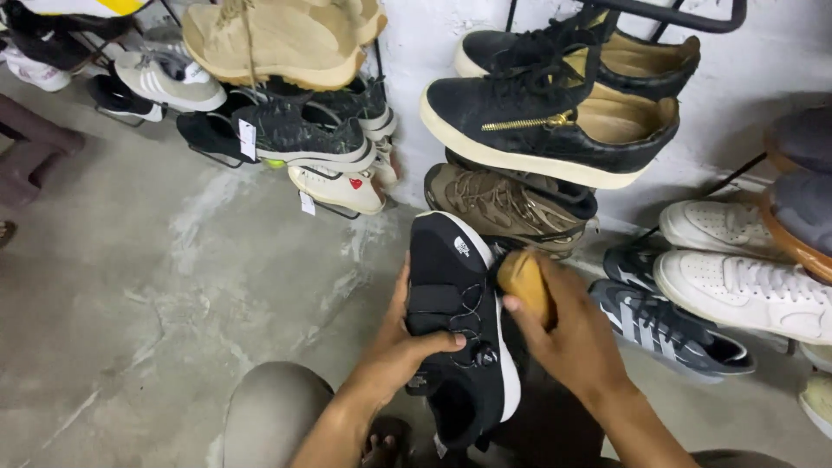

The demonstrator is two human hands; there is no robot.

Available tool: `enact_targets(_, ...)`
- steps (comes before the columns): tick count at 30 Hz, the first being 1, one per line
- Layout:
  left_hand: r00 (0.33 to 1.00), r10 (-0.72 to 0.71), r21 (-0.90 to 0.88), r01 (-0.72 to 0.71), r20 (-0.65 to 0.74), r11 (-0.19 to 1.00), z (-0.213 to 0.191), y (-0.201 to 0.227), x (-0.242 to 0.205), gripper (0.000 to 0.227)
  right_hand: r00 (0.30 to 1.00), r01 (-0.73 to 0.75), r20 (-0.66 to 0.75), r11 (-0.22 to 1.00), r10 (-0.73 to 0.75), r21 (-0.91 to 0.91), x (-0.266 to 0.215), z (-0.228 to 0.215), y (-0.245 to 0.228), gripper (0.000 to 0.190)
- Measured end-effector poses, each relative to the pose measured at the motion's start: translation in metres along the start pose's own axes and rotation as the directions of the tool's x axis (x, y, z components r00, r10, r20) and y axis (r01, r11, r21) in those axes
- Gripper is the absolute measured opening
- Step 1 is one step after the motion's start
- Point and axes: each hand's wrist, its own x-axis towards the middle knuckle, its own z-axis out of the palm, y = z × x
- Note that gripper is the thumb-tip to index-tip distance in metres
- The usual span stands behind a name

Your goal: Cleaning a black slip-on shoe by scrubbing it with a wooden-handled brush.

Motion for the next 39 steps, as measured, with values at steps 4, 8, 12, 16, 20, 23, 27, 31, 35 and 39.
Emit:
enact_targets(4,0.999,-0.030,-0.091,0.028,-0.020,0.996,0.005,-0.011,0.010,0.129,0.987,0.158,-0.015,0.976,-0.162,-0.149,-0.007,0.008,0.014,0.078)
enact_targets(8,0.998,0.052,-0.004,-0.052,-0.022,0.999,0.001,-0.018,0.018,0.127,0.983,0.152,-0.056,0.952,-0.173,-0.265,-0.001,0.005,0.001,0.074)
enact_targets(12,0.986,-0.075,0.018,0.079,-0.151,0.997,0.014,-0.005,0.010,0.124,0.971,-0.217,0.100,0.976,0.215,0.014,0.004,0.004,-0.003,0.073)
enact_targets(16,0.986,0.012,0.012,-0.011,-0.168,1.000,0.006,-0.020,0.022,0.119,0.976,-0.052,0.213,0.998,0.042,0.038,-0.005,0.010,-0.009,0.069)
enact_targets(20,0.978,-0.037,-0.125,0.011,-0.206,0.992,0.014,-0.012,0.019,0.117,0.983,-0.163,0.131,0.950,0.132,0.268,-0.002,0.008,-0.014,0.070)
enact_targets(23,0.963,-0.039,-0.103,0.012,-0.265,0.995,0.015,-0.010,0.021,0.111,0.991,-0.084,0.127,0.960,0.051,0.267,-0.008,0.012,-0.012,0.069)
enact_targets(27,0.956,0.058,-0.133,-0.100,-0.287,0.986,-0.007,-0.030,0.038,0.097,0.992,-0.095,0.106,0.968,0.072,0.231,-0.004,0.009,-0.014,0.053)
enact_targets(31,0.949,0.019,-0.318,-0.124,-0.314,0.940,-0.010,-0.036,0.041,0.051,0.979,-0.187,0.110,0.965,0.169,0.182,-0.009,0.011,-0.017,0.070)
enact_targets(35,0.938,0.120,-0.327,-0.231,-0.326,0.916,-0.026,-0.049,0.046,0.037,0.991,-0.089,0.116,0.987,0.073,0.133,-0.015,0.008,-0.021,0.064)
enact_targets(39,0.923,0.156,-0.405,-0.300,-0.351,0.864,-0.028,-0.046,0.049,0.057,0.987,-0.095,0.142,0.984,0.073,0.154,-0.018,0.005,-0.023,0.059)
